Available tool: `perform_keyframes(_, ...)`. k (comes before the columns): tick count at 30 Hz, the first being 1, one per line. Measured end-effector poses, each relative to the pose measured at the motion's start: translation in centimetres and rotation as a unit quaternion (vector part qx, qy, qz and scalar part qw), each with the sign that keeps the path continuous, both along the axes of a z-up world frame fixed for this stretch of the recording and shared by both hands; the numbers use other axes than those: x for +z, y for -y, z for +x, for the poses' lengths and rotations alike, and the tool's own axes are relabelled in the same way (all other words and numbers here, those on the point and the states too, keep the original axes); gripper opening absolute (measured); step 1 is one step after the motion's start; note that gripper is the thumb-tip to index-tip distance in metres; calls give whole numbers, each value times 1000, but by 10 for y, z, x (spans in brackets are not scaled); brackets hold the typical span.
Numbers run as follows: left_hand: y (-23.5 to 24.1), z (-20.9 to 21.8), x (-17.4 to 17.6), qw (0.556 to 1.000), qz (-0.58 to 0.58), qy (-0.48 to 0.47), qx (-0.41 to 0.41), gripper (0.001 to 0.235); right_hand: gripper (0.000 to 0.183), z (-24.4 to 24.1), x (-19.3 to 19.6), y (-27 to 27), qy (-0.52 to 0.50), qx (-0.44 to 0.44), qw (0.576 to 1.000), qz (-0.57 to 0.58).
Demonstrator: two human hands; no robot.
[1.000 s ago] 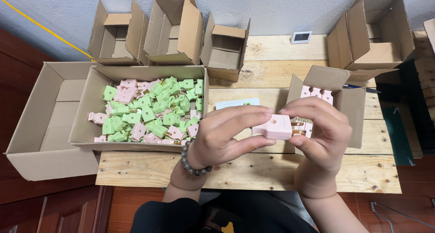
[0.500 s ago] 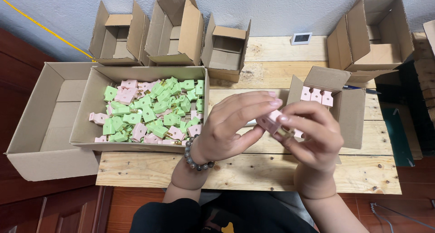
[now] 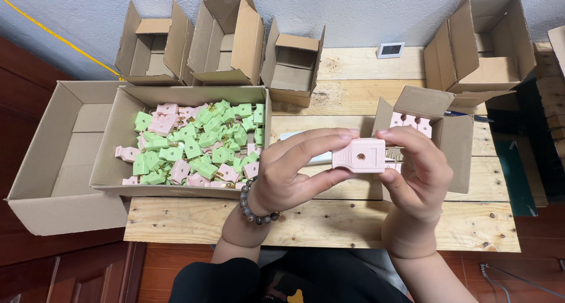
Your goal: The person inserts electrical switch components into plastic housings and places the assembled units into a cardboard box.
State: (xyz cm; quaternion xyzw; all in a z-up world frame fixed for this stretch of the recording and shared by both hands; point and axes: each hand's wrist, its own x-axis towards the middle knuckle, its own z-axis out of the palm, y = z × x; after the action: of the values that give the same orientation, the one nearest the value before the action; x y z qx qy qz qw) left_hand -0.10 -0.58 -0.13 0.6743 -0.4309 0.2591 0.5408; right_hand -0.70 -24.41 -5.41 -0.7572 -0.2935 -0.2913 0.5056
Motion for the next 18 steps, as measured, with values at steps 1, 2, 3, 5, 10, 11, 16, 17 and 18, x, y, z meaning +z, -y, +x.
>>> perform_keyframes(1,3,0,0,998,-47,-28,-9,44,50,4,1,0,9,39,999,32)
perform_keyframes(2,5,0,0,994,-93,-58,-19,45,50,7,1,0,17,77,995,64)
perform_keyframes(3,5,0,-1,994,-93,-58,-19,45,50,7,-1,3,17,77,995,64)
perform_keyframes(5,4,1,-4,994,-92,-63,-18,46,52,7,-4,7,-10,77,995,65)
perform_keyframes(10,9,2,1,993,-107,-39,-15,42,42,5,12,0,-2,60,998,38)
perform_keyframes(11,10,2,-1,993,-112,-22,-13,39,39,4,14,-2,1,55,998,28)
perform_keyframes(16,18,2,-6,994,-99,37,17,31,34,1,32,-15,-31,66,997,-12)
perform_keyframes(17,21,2,-7,993,-101,55,33,29,36,2,36,-17,-46,73,996,-34)
perform_keyframes(18,22,2,-8,993,-101,56,32,29,36,2,36,-18,-46,73,996,-34)
